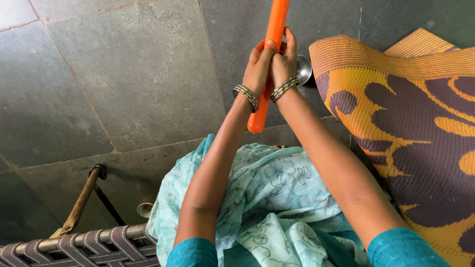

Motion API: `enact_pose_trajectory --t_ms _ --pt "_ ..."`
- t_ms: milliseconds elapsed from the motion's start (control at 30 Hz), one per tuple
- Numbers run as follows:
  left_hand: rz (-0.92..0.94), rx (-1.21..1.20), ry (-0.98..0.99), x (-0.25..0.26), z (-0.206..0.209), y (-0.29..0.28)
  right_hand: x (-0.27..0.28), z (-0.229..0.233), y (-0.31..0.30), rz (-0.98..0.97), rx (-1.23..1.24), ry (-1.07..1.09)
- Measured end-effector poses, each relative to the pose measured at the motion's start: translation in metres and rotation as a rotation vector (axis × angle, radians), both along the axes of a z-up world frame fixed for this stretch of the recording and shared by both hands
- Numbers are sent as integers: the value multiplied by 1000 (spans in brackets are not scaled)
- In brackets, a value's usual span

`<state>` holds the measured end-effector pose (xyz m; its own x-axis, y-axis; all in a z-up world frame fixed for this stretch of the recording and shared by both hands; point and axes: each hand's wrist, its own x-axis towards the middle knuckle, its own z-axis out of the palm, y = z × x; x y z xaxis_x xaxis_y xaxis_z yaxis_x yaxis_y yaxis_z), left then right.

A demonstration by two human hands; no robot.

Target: The person assembles a broom by repeatedly sliding, twisting, and pressing a plastic handle onto the broom by hand.

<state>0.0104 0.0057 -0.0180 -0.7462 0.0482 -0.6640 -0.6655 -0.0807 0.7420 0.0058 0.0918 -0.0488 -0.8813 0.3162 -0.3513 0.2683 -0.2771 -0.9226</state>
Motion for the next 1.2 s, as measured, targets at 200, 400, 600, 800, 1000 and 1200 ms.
enact_pose_trajectory --t_ms 200,400,600,800,1000,1200 --pt "-75 -3 -1 -3 -5 -1 -3 22 -3 46 -129 -358" --pt "-19 -51 71 1 14 -18 -2 31 -12 164 -150 -256" --pt "55 -43 -33 35 41 -47 5 34 -35 262 -236 -346" --pt "45 -59 115 46 19 -54 7 27 -43 249 -396 -256" --pt "51 -67 111 39 1 -50 3 29 -35 228 -480 -266" --pt "-25 -117 273 35 -20 -70 1 33 -50 237 -491 -104"
